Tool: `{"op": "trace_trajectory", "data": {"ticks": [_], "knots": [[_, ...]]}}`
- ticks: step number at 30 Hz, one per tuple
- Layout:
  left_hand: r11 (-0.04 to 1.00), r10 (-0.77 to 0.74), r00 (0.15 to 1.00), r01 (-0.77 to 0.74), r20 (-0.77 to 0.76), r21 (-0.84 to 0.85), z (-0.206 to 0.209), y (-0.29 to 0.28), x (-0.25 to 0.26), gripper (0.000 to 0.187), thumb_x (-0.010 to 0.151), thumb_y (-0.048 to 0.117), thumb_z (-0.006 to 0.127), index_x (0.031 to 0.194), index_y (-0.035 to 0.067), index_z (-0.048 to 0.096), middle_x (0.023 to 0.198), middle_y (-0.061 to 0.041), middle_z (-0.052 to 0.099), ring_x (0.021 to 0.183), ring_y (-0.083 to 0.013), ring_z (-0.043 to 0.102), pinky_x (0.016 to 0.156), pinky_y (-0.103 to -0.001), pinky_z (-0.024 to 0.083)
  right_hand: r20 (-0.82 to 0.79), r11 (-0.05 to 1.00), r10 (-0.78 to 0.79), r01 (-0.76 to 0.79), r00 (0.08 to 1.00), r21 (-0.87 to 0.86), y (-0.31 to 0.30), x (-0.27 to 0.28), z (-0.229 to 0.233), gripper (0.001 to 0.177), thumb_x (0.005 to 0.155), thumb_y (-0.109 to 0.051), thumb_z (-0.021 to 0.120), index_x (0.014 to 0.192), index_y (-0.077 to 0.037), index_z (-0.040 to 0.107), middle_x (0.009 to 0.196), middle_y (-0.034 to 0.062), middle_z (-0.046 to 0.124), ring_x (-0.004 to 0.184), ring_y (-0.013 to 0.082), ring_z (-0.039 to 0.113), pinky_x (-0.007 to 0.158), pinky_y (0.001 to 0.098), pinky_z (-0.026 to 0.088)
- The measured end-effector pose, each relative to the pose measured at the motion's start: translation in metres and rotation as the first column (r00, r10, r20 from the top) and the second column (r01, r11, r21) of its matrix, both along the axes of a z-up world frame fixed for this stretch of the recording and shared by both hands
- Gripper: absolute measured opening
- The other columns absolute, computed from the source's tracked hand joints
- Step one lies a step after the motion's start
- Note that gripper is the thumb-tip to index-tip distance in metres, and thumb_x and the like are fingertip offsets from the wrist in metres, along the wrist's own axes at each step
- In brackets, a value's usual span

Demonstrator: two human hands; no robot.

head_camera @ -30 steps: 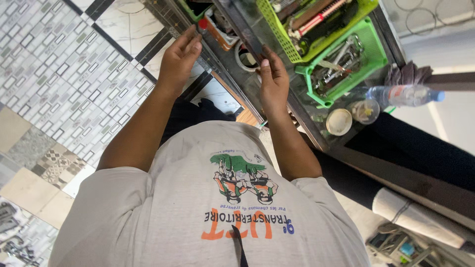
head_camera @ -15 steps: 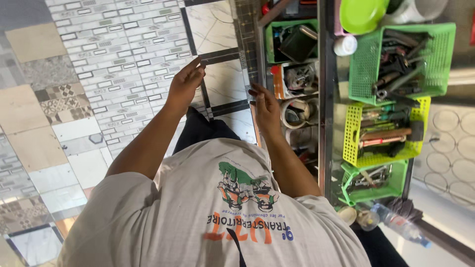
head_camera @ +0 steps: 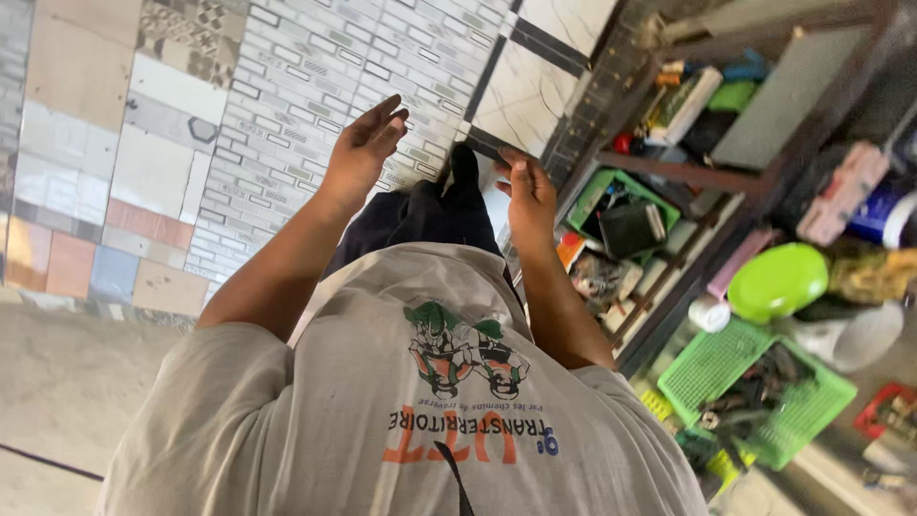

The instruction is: The person holds a metal wrench and picks up a hex key, then places them into green plastic storage bins on a workbench.

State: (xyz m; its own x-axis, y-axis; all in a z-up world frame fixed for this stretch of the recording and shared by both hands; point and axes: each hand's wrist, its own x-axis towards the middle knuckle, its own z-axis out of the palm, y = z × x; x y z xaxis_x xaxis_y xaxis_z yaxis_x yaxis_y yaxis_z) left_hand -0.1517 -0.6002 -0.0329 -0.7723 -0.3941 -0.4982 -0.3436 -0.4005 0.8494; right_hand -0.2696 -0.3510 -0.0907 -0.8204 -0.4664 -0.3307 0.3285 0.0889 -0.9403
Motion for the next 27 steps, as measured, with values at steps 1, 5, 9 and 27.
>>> {"op": "trace_trajectory", "data": {"ticks": [1,5,9,27], "knots": [[0.998,0.064,0.998,-0.064,0.029,-0.008,0.002,-0.002,0.004,0.061,0.1,0.034,0.06,0.151,0.006,0.042,0.148,-0.015,0.057,0.134,-0.0236,0.055,0.109,-0.038,0.042,0.014,0.998,0.059,-0.059,0.998,-0.012,-0.01,-0.013,-0.002,0.037,0.107,-0.032,0.051,0.129,-0.004,0.062,0.134,0.0105,0.066,0.116,0.0243,0.068,0.089,0.0346,0.055],[0.961,0.267,0.963,-0.263,0.038,-0.088,0.012,-0.012,0.007,0.06,0.1,0.035,0.057,0.151,0.007,0.043,0.148,-0.014,0.057,0.134,-0.0247,0.056,0.11,-0.037,0.043,-0.004,0.952,0.306,-0.306,0.952,0.001,-0.06,-0.068,0.01,0.033,0.108,-0.028,0.05,0.128,-0.005,0.063,0.131,0.0095,0.067,0.115,0.0224,0.068,0.088,0.0313,0.054],[0.868,0.475,0.879,-0.476,-0.045,-0.139,0.027,-0.003,-0.004,0.056,0.102,0.028,0.058,0.149,0.002,0.044,0.149,-0.015,0.054,0.14,-0.0238,0.051,0.115,-0.035,0.041,-0.075,0.854,0.508,-0.513,0.858,-0.091,-0.109,-0.121,0.031,0.029,0.109,-0.023,0.048,0.125,-0.004,0.063,0.131,0.0091,0.067,0.115,0.0215,0.068,0.089,0.0309,0.054],[0.435,0.88,0.469,-0.858,-0.07,-0.274,0.008,-0.006,0.104,0.047,0.101,0.026,0.061,0.14,0.001,0.056,0.137,-0.012,0.065,0.125,-0.0177,0.061,0.106,-0.03,0.048,-0.011,0.481,0.876,-0.874,0.483,-0.073,-0.257,-0.056,0.022,0.024,0.106,-0.017,0.051,0.124,-0.005,0.063,0.125,0.0058,0.068,0.11,0.0174,0.069,0.084,0.0291,0.053]]}}
